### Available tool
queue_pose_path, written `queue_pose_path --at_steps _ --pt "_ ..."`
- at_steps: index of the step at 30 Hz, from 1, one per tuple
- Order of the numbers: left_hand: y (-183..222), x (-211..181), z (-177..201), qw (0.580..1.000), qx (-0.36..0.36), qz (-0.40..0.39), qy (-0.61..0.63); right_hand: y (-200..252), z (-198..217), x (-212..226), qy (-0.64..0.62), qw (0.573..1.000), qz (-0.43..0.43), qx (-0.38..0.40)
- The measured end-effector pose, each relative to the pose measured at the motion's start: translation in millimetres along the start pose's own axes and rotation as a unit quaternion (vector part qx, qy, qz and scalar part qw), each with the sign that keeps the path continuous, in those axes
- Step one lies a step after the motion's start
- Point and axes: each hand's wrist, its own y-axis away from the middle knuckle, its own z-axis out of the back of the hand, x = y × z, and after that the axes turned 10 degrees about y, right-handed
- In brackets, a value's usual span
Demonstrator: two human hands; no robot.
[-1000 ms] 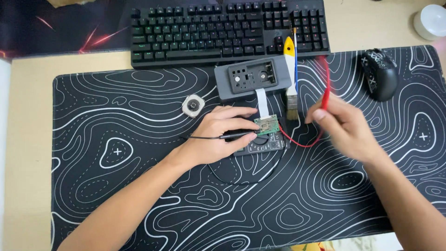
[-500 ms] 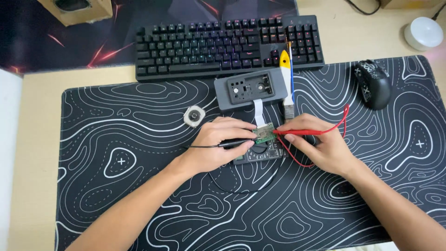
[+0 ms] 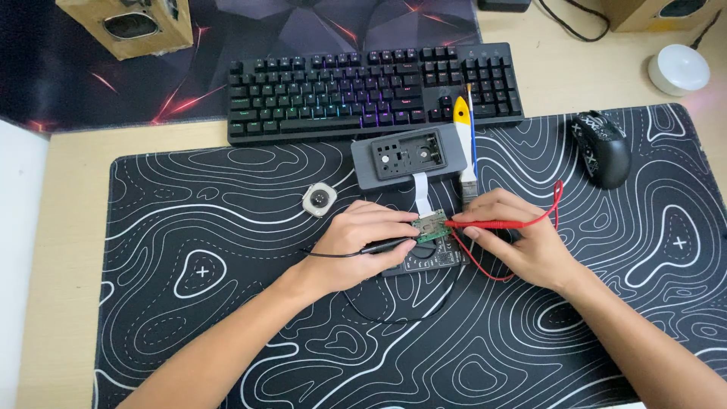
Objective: Testing a circuit board using a multimeter on a repair bench
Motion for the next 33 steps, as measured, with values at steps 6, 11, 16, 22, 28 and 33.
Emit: queue_pose_path --at_steps 6,11,16,22,28,33 --pt "1 -1 -3 0.999 -0.013 -0.019 -0.040 3 -5 -4 -0.001 1.000 -0.003 -0.005" --pt "-1 -6 -4 0.996 -0.011 -0.044 -0.076 4 -6 -4 -0.003 1.000 0.003 -0.009" --pt "-4 -10 3 0.997 0.006 -0.023 -0.071 4 -6 -4 0.000 1.000 0.008 -0.012" --pt "-5 -11 9 0.997 0.045 0.032 -0.056 4 -4 -4 0.006 1.000 0.007 -0.009" --pt "-6 -11 15 0.996 0.065 0.057 -0.032 4 -5 -6 0.011 1.000 0.011 -0.011" --pt "-6 -6 16 0.996 0.072 0.056 -0.026 4 -4 -8 0.014 1.000 0.015 -0.010"
